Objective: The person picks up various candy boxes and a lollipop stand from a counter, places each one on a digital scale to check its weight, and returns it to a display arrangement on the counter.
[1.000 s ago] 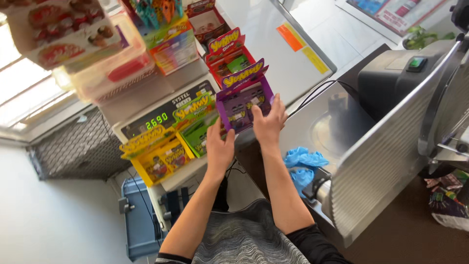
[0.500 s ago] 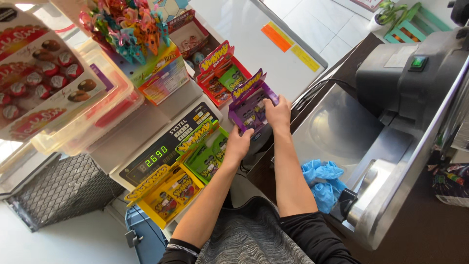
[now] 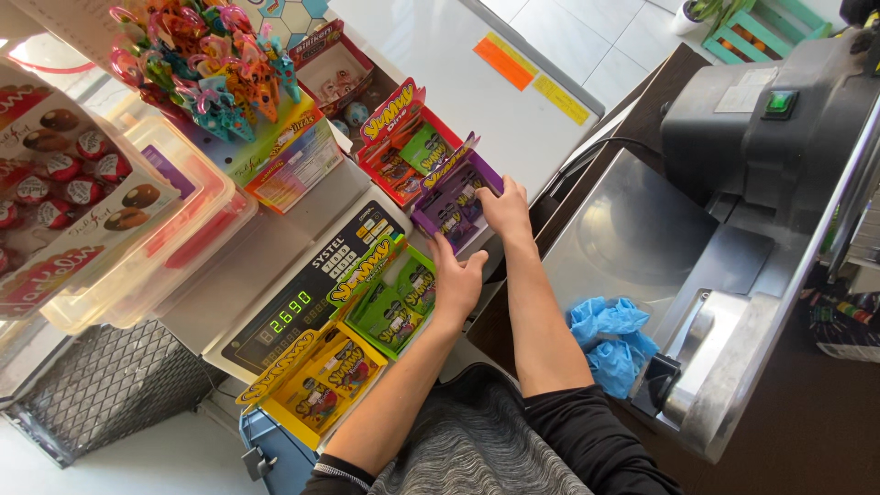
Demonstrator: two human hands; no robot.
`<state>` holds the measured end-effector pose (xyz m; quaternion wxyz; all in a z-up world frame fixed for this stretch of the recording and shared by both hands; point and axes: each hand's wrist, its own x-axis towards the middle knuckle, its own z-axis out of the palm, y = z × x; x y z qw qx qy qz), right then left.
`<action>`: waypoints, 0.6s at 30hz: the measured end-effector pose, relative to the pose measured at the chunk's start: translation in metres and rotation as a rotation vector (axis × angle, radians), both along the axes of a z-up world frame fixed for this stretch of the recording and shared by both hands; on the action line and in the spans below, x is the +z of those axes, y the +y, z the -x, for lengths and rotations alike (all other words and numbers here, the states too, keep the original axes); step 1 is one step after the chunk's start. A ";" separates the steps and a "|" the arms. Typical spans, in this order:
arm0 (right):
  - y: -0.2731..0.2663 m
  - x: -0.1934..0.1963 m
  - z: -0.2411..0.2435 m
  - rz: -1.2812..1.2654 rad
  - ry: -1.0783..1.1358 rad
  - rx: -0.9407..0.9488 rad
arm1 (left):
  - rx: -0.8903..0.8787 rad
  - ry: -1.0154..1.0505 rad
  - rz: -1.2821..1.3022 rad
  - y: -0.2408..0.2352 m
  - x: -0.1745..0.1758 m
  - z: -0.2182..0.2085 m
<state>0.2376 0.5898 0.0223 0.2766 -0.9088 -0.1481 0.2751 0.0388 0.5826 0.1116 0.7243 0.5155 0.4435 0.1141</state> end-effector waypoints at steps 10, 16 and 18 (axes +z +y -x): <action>0.003 0.014 0.008 -0.019 0.044 0.046 | -0.038 -0.006 -0.026 0.007 -0.038 -0.004; 0.002 0.008 0.006 -0.047 0.048 0.067 | -0.060 -0.018 -0.046 0.002 -0.049 -0.003; 0.000 0.014 0.010 -0.057 0.053 0.062 | -0.069 0.011 -0.053 -0.002 -0.048 -0.002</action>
